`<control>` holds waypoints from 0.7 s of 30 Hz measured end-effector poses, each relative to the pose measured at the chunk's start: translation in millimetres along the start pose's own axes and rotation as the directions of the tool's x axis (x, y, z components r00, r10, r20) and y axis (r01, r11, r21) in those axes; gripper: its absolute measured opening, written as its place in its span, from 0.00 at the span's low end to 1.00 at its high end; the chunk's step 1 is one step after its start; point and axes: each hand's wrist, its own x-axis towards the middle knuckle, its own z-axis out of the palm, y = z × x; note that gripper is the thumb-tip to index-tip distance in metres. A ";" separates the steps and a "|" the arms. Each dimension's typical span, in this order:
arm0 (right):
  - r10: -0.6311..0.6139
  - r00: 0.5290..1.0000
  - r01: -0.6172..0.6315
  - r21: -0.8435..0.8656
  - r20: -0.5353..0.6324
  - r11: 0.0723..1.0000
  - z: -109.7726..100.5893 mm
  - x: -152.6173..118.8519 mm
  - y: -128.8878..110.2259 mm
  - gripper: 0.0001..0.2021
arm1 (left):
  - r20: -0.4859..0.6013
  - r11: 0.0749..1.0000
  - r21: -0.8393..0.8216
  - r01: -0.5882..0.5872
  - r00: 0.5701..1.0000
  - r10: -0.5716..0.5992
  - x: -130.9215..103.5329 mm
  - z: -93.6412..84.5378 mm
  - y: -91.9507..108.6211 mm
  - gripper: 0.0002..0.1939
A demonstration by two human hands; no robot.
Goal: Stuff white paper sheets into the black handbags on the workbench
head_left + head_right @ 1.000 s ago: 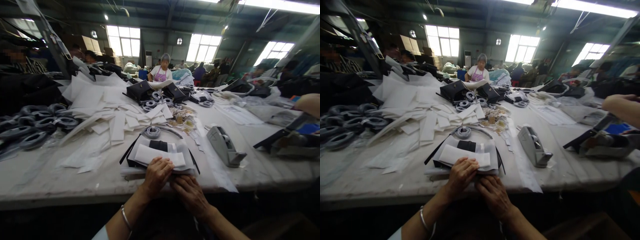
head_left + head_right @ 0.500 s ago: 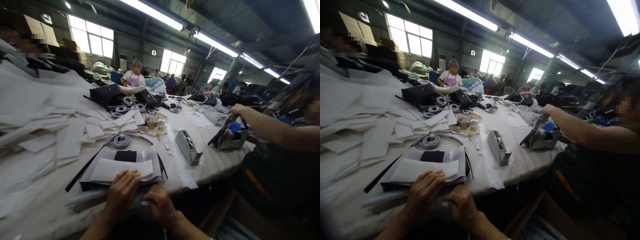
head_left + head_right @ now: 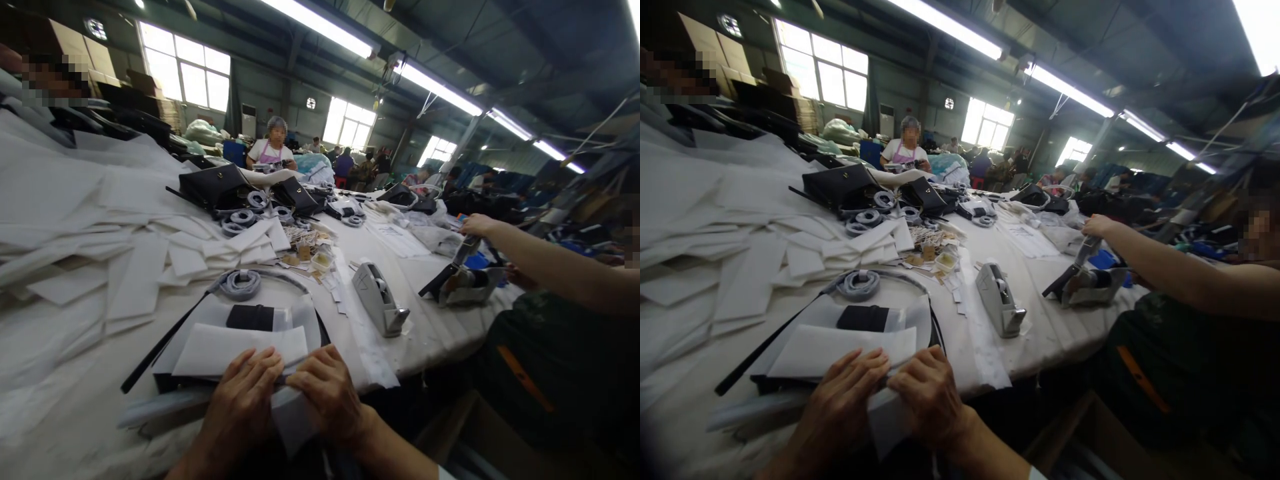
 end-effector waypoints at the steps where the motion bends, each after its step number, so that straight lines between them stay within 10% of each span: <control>1: 0.007 1.000 -0.007 -0.023 -0.010 1.000 -2.4 6.2 2.1 0.12 | 0.020 1.000 -0.002 0.004 1.000 -0.004 -0.8 -1.4 0.4 0.17; 9: 0.144 0.954 -0.140 -0.034 0.265 0.990 -1.8 31.7 17.3 0.07 | -0.062 0.997 0.066 0.044 0.997 -0.040 2.4 9.8 -3.3 0.15; 21: 0.509 0.626 -0.697 0.129 0.591 0.706 5.9 68.8 53.3 0.10 | -0.051 0.940 0.137 0.313 0.950 -0.309 14.3 23.4 14.5 0.14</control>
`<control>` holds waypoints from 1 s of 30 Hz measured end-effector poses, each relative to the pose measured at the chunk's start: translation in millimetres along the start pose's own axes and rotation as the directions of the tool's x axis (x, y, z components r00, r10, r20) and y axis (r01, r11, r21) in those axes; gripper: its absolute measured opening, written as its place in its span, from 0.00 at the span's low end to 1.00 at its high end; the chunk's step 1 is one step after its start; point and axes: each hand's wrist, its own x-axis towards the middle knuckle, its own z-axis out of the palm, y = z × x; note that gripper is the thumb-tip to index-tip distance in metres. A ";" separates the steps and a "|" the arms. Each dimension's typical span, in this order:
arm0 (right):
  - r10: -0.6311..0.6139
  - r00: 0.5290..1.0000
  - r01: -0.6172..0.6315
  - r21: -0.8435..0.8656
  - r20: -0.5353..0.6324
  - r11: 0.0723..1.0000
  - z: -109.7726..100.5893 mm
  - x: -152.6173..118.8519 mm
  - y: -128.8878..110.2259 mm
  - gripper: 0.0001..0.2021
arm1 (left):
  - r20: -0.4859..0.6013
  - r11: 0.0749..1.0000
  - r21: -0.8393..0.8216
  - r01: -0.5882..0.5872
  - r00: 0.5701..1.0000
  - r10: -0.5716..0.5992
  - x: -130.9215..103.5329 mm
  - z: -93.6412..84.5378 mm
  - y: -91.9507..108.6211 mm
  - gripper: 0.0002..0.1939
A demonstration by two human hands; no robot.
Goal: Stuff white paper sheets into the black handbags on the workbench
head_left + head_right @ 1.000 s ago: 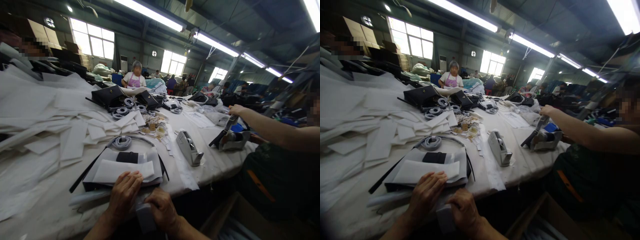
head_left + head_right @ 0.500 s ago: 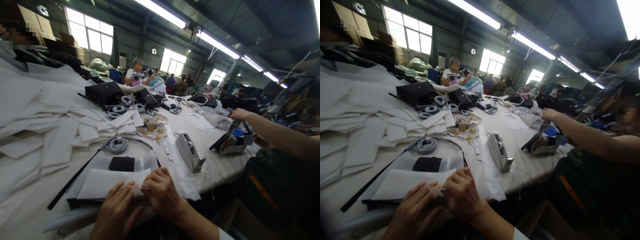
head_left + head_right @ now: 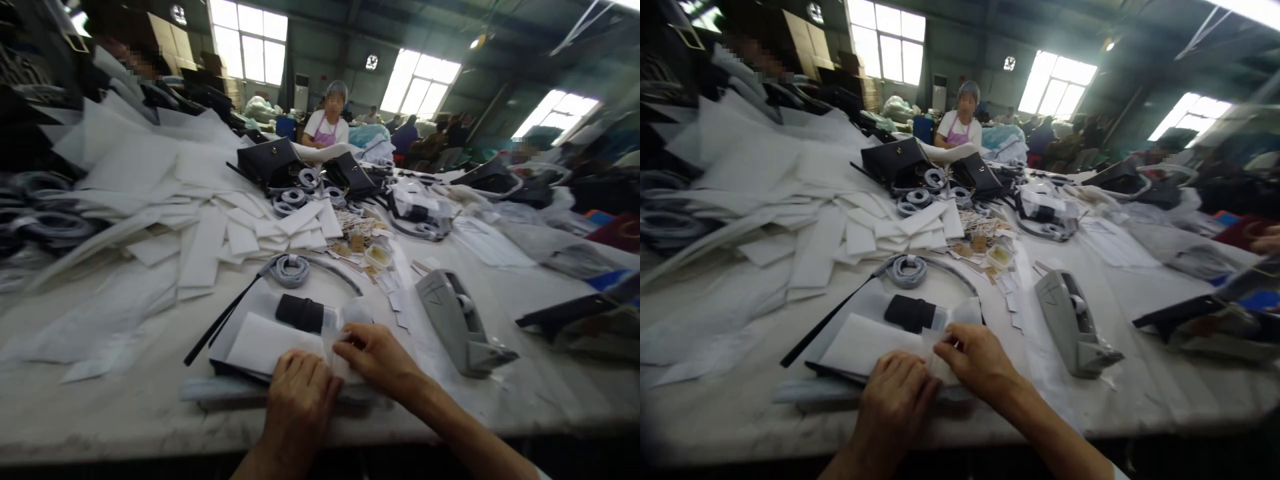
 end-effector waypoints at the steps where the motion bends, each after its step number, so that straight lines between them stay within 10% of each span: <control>1: 0.047 0.999 -0.048 0.069 0.027 0.996 0.6 4.1 3.9 0.10 | 0.012 1.000 0.018 0.018 1.000 -0.018 -0.5 1.5 0.4 0.14; 6: 0.185 0.980 -0.198 0.241 0.077 0.950 4.6 16.2 20.7 0.09 | 0.000 0.996 0.023 0.089 0.996 -0.089 -0.1 1.7 2.5 0.09; 14: 0.076 0.992 -0.071 0.057 -0.102 0.996 17.7 24.9 34.9 0.01 | 0.087 0.996 0.079 -0.038 0.996 0.031 0.9 -0.8 1.0 0.12; 23: 0.118 0.984 -0.124 -0.040 -0.133 0.991 18.4 27.8 28.7 0.04 | 0.033 0.906 0.077 -0.417 0.909 0.415 -2.3 4.1 -30.2 0.12; 30: 0.159 0.961 -0.176 -0.057 -0.228 0.983 16.9 40.0 13.7 0.10 | -0.001 0.863 0.198 -0.465 0.880 0.474 3.4 1.8 -27.3 0.19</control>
